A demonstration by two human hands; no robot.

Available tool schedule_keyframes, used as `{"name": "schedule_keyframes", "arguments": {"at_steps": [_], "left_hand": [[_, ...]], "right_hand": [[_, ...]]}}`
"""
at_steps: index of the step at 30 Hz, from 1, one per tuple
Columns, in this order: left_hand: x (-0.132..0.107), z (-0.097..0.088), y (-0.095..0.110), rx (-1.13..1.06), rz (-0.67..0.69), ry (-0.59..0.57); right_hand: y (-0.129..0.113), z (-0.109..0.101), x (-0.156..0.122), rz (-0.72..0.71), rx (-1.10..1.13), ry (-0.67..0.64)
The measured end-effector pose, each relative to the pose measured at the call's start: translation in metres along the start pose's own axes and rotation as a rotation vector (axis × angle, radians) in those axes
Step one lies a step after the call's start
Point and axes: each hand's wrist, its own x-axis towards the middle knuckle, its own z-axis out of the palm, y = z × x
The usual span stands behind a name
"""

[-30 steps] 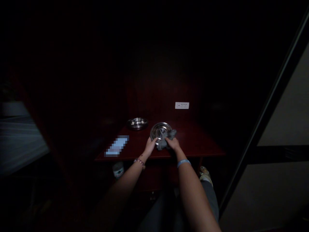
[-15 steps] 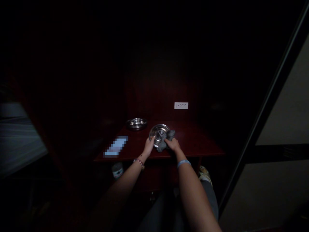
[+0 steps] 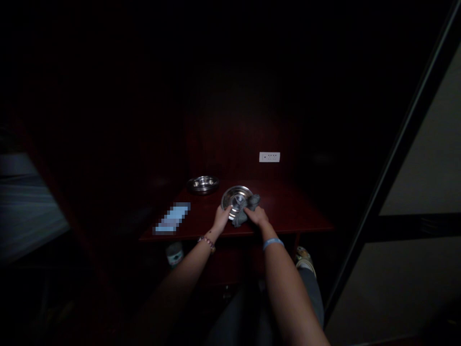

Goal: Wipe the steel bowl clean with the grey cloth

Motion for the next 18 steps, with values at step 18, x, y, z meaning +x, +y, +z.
{"name": "schedule_keyframes", "arguments": {"at_steps": [18], "left_hand": [[-0.003,-0.001,0.001,-0.004,0.022,0.016]], "right_hand": [[-0.022,-0.009,-0.015,0.073,-0.090,0.033]]}}
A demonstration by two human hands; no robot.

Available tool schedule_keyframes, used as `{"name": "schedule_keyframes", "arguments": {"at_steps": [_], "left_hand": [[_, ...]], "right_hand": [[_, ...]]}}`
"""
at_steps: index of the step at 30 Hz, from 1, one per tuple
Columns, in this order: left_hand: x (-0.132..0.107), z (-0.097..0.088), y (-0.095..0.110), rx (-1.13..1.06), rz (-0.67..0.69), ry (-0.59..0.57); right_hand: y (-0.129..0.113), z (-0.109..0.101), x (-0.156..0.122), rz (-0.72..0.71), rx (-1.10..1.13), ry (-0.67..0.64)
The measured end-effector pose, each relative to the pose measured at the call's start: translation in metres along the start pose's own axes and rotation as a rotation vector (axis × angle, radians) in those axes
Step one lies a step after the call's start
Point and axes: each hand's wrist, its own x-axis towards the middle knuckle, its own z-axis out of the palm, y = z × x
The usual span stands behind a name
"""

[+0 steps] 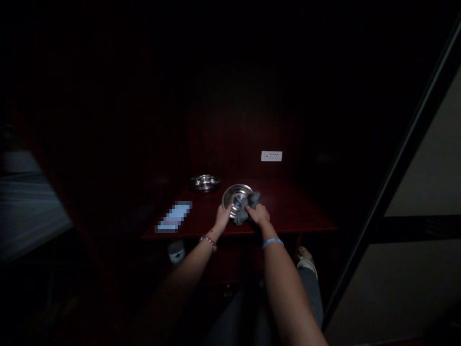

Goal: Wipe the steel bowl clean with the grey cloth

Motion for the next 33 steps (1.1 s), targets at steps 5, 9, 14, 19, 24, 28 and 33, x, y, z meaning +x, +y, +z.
{"name": "schedule_keyframes", "arguments": {"at_steps": [5,9,14,19,24,28,33], "left_hand": [[-0.0016,0.0001,0.0032,-0.027,-0.012,-0.005],[-0.0020,-0.0002,0.0034,-0.026,-0.018,-0.005],[-0.0023,-0.0001,0.0037,-0.039,-0.020,-0.007],[-0.0017,0.0003,0.0036,-0.027,-0.022,0.009],[0.0005,0.0011,-0.0007,-0.031,0.000,0.002],[0.0010,0.0007,-0.0028,-0.054,-0.008,-0.001],[-0.0006,0.0002,-0.0008,-0.057,0.014,-0.034]], "right_hand": [[-0.0028,-0.0004,-0.0017,-0.010,-0.010,0.022],[-0.0025,-0.0006,-0.0022,-0.014,-0.012,0.031],[-0.0021,-0.0008,-0.0016,-0.009,-0.028,0.013],[-0.0012,0.0008,-0.0010,-0.018,0.013,0.027],[0.0002,0.0030,0.0005,-0.016,0.027,0.025],[0.0009,0.0047,0.0022,-0.017,0.043,0.033],[0.0026,0.0058,0.0047,-0.025,0.064,0.027]]}}
